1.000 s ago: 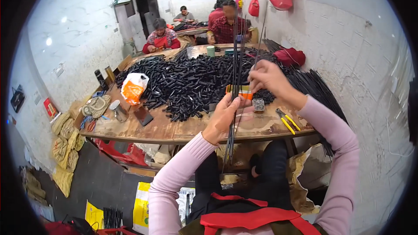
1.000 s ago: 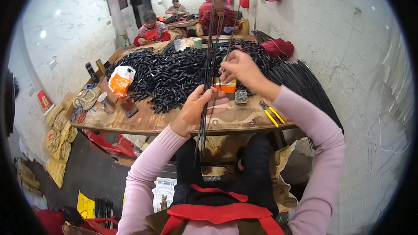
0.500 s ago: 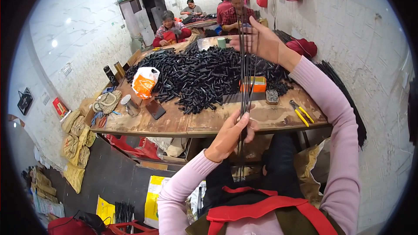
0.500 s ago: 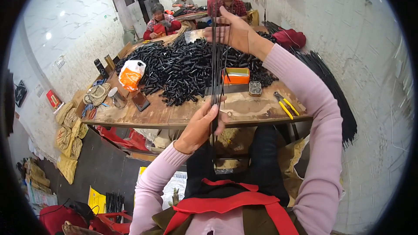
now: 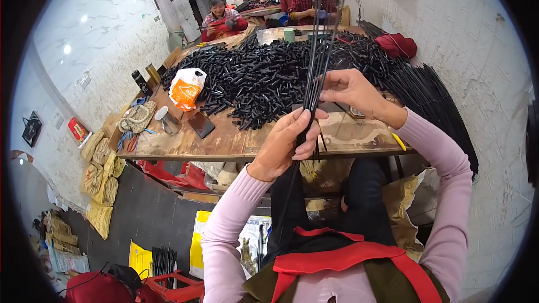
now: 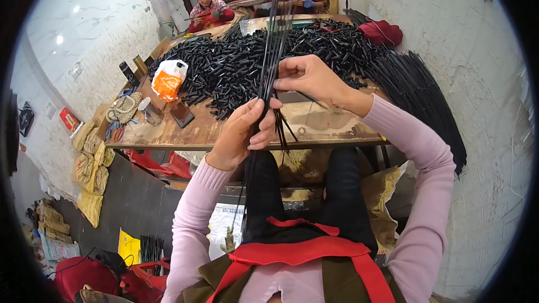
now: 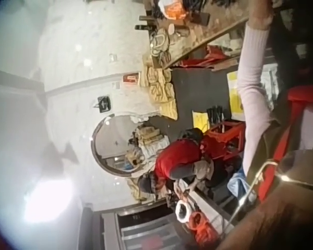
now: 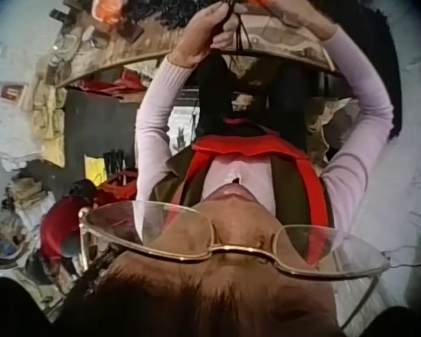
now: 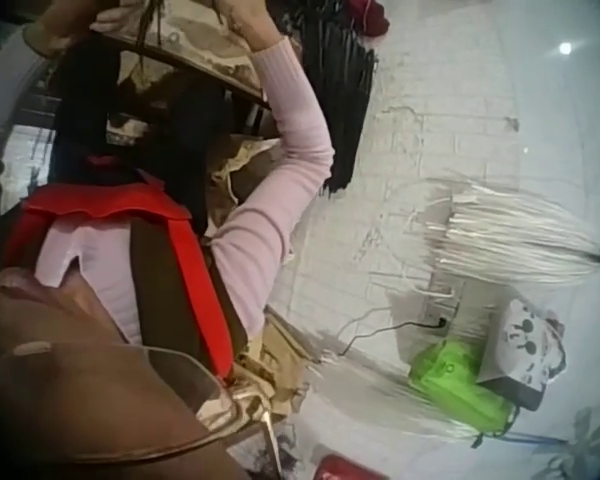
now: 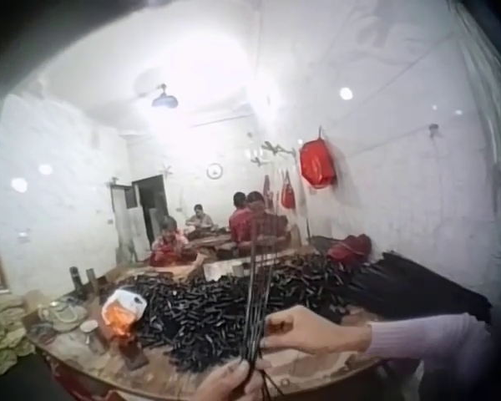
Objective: Assembling black rod-like components with wiring and connectors at a factory workbench.
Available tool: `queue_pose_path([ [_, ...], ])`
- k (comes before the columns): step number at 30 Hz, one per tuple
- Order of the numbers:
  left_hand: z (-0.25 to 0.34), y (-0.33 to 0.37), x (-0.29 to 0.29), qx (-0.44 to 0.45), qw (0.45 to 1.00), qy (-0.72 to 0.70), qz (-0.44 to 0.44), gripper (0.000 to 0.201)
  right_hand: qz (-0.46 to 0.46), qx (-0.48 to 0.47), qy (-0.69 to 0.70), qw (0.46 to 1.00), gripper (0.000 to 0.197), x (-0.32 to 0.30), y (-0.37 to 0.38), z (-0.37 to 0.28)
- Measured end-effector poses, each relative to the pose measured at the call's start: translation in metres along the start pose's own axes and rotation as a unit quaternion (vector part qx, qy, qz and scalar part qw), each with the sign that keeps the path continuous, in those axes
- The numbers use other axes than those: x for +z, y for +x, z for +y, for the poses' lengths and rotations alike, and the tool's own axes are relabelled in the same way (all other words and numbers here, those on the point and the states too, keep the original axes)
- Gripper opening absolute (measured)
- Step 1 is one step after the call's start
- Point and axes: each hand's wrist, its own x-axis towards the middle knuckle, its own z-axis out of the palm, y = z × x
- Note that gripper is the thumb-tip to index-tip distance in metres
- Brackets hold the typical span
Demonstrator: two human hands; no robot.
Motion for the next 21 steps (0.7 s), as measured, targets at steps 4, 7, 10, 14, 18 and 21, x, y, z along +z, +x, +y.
queue_pose_path([
  [4,-0.001,0.006,-0.006,-0.008,0.999,0.041,-0.025,0.031,-0.006,0.044,0.037,0.998,0.034,-0.013,-0.009,-0.012],
  [7,0.0,0.006,-0.01,-0.015,0.999,0.044,-0.016,0.03,-0.03,0.057,-0.031,0.997,0.04,-0.017,-0.007,-0.013],
  [10,0.001,0.003,-0.012,-0.024,0.998,0.039,-0.032,0.03,-0.048,0.038,-0.021,0.998,0.041,-0.043,-0.006,-0.004],
  [14,-0.001,-0.025,-0.011,-0.101,0.983,0.149,0.026,0.033,0.15,0.014,0.258,0.954,0.035,-0.08,-0.002,-0.029],
  [18,-0.001,-0.082,-0.024,-0.125,0.981,0.112,0.098,0.027,0.163,-0.009,0.228,0.96,0.037,-0.168,-0.006,-0.034],
  [21,0.017,-0.102,-0.027,-0.057,0.983,0.086,0.151,0.024,0.242,0.013,0.174,0.955,0.035,-0.235,-0.012,-0.044],
])
